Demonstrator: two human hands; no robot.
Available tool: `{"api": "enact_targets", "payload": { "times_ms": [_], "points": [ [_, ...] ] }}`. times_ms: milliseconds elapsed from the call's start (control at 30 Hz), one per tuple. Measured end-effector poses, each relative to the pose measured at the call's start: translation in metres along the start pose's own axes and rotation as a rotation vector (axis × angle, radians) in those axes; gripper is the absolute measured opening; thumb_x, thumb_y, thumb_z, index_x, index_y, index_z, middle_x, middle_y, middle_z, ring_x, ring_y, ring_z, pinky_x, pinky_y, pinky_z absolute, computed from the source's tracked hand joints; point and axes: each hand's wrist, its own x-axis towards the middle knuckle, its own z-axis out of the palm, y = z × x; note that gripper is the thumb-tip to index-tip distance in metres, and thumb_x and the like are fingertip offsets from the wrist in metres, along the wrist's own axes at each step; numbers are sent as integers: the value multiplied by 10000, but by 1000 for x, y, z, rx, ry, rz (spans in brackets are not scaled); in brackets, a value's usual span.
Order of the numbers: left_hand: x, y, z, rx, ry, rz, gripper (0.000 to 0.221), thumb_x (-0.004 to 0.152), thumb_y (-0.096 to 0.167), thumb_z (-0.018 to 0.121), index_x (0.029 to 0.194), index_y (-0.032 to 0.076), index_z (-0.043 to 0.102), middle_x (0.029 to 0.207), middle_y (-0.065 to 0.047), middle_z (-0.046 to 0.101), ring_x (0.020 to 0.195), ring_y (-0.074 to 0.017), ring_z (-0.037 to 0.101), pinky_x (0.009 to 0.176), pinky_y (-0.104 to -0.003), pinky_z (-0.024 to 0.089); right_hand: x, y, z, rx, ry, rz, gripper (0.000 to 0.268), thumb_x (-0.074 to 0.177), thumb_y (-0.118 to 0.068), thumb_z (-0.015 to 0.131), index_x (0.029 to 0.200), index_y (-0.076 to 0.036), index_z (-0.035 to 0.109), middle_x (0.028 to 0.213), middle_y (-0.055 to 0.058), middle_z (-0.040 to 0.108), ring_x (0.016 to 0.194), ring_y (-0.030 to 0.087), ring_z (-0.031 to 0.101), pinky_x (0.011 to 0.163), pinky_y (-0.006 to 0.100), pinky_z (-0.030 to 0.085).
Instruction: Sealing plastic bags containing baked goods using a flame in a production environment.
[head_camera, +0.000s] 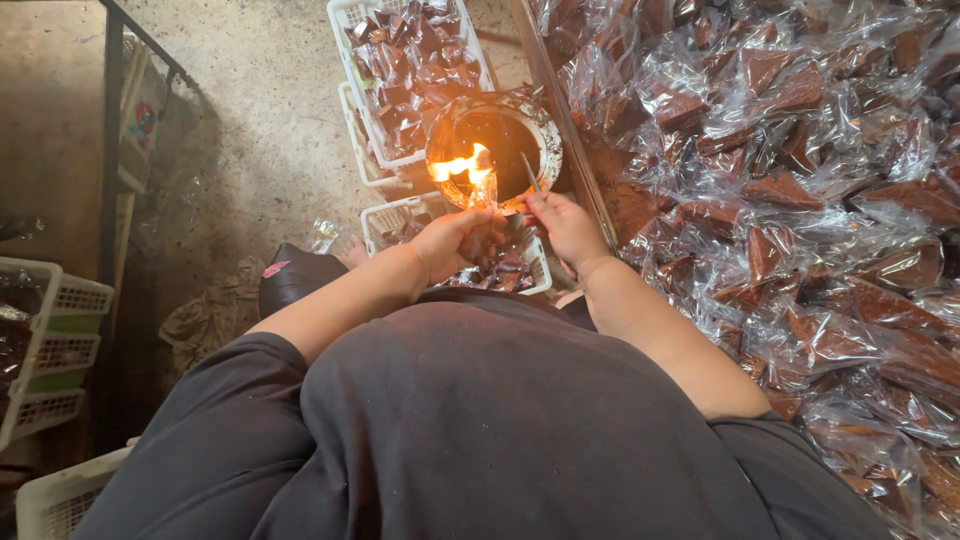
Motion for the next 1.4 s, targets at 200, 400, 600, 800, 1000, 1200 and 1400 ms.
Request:
{"api": "enact_targets", "payload": {
  "times_ms": [200,400,600,800,1000,1200,1400],
  "points": [
    [-44,8,50,150,-85,219,222,890,235,786,880,79,629,706,-128,724,628,-201,724,508,-232,512,-19,-10,16,148,-76,194,222,935,-231,780,1123,-128,722,930,55,766,808,161,743,703,281,618],
    [-37,0,5,-1,7,353,647,806,-21,830,1382,60,546,1034,-194,692,921,-259,732,685,-369,644,-47,-53,34,298,-75,244,143,913,-216,804,982,-129,713,885,30,755,871,162,744,811,300,610],
    [-23,-20,-15,124,21,422,737,787,5,875,1405,107,487,953,-191,735,812,-208,746,655,-319,655,-15,0,10,-359,-212,90,230,873,-342,821,917,-124,761,783,35,723,816,163,697,783,309,560],
    [-52,-6,-2,181,329,184,860,867,241,857,1541,117,338,1257,-279,551,1028,-379,705,803,-469,645,1,-11,-25,-870,239,-404,185,849,-455,795,900,-278,780,847,-38,681,837,156,675,774,283,543],
    [-60,2,-7,181,423,76,1068,902,321,814,1636,137,61,1530,-383,309,1285,-560,514,1019,-559,514,27,-4,-89,-1271,530,-282,316,920,-597,695,1034,-313,773,1316,-71,563,1217,196,550,1021,356,470],
    [-56,-7,-11,305,326,27,873,920,376,763,1594,76,294,1475,-308,475,1275,-445,570,1033,-510,511,36,-4,-120,-1523,425,118,681,964,-642,563,1431,-149,609,1632,36,357,1461,310,334,1165,468,382],
    [-49,-12,-23,385,286,39,781,917,433,741,1543,98,416,1337,-168,629,1113,-255,661,912,-381,571,35,-17,-124,-1167,776,-752,321,871,-169,838,1164,-56,771,1223,75,699,1162,271,630,1037,375,487]
  ]
}}
